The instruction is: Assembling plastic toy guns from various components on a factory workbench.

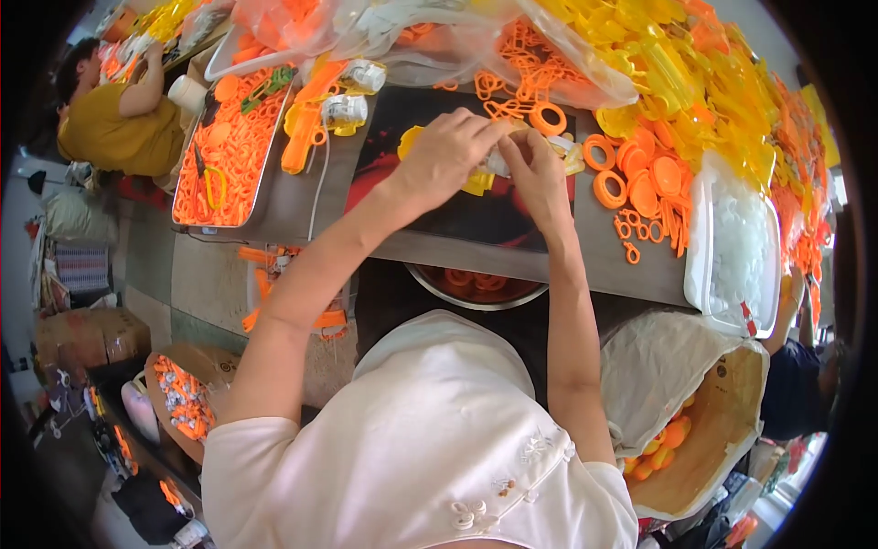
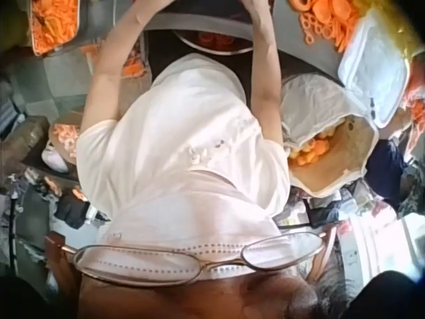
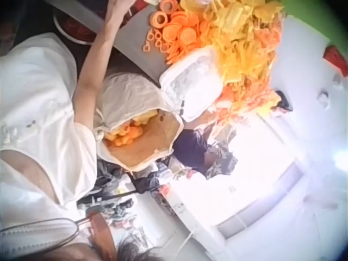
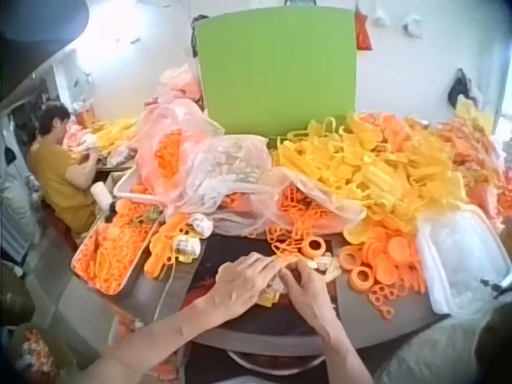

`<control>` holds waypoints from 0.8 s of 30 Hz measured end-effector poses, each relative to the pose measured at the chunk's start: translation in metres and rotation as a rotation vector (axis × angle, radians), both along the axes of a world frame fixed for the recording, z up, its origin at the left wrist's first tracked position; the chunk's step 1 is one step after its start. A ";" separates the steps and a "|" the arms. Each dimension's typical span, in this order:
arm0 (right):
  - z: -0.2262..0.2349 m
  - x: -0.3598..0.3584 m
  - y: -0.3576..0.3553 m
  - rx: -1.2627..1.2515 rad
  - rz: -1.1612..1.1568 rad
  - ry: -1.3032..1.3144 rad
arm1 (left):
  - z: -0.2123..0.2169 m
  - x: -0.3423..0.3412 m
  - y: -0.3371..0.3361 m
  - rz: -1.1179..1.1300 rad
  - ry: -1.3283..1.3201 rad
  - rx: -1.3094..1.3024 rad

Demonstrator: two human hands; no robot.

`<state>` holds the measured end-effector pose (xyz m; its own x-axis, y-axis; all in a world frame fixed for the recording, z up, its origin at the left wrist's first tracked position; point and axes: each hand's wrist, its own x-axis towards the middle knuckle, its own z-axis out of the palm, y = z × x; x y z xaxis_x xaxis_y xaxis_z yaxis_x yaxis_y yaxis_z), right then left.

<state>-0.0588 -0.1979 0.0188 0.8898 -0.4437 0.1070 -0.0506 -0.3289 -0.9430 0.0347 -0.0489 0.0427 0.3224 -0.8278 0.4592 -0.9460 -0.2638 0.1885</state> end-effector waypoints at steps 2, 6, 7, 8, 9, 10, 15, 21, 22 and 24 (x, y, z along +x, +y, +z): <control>0.010 -0.010 0.002 0.205 0.036 -0.037 | -0.002 0.014 0.007 -0.038 0.120 -0.060; -0.012 -0.043 -0.007 -0.808 0.007 0.030 | -0.008 0.032 0.031 -0.078 0.499 -0.166; -0.016 -0.043 -0.008 -0.806 0.001 0.032 | -0.016 0.034 0.032 -0.095 0.634 -0.215; -0.020 -0.038 -0.009 -0.823 -0.019 0.013 | -0.024 0.034 0.032 -0.104 0.793 -0.244; -0.022 -0.036 -0.010 -0.841 -0.040 -0.007 | -0.031 0.033 0.032 -0.104 0.792 -0.241; -0.017 -0.036 -0.010 -0.839 -0.037 -0.009 | -0.034 0.031 0.031 -0.094 0.726 -0.250; 0.021 -0.052 0.012 -0.197 0.386 0.088 | -0.044 0.029 0.034 -0.069 0.388 -0.210; -0.007 -0.029 0.047 -0.397 -0.189 -0.101 | -0.038 0.025 0.028 -0.095 0.329 -0.207; -0.023 -0.015 0.048 -0.395 -0.198 -0.101 | -0.041 0.025 0.027 -0.088 0.351 -0.223; -0.051 0.007 0.050 -0.542 -0.359 -0.175 | -0.044 0.025 0.028 -0.099 0.348 -0.241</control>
<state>-0.0519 -0.1483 -0.0324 0.6464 -0.5516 0.5273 -0.1060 -0.7492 -0.6538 0.0599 -0.0204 -0.0010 0.4168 -0.7447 0.5212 -0.8336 -0.0844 0.5459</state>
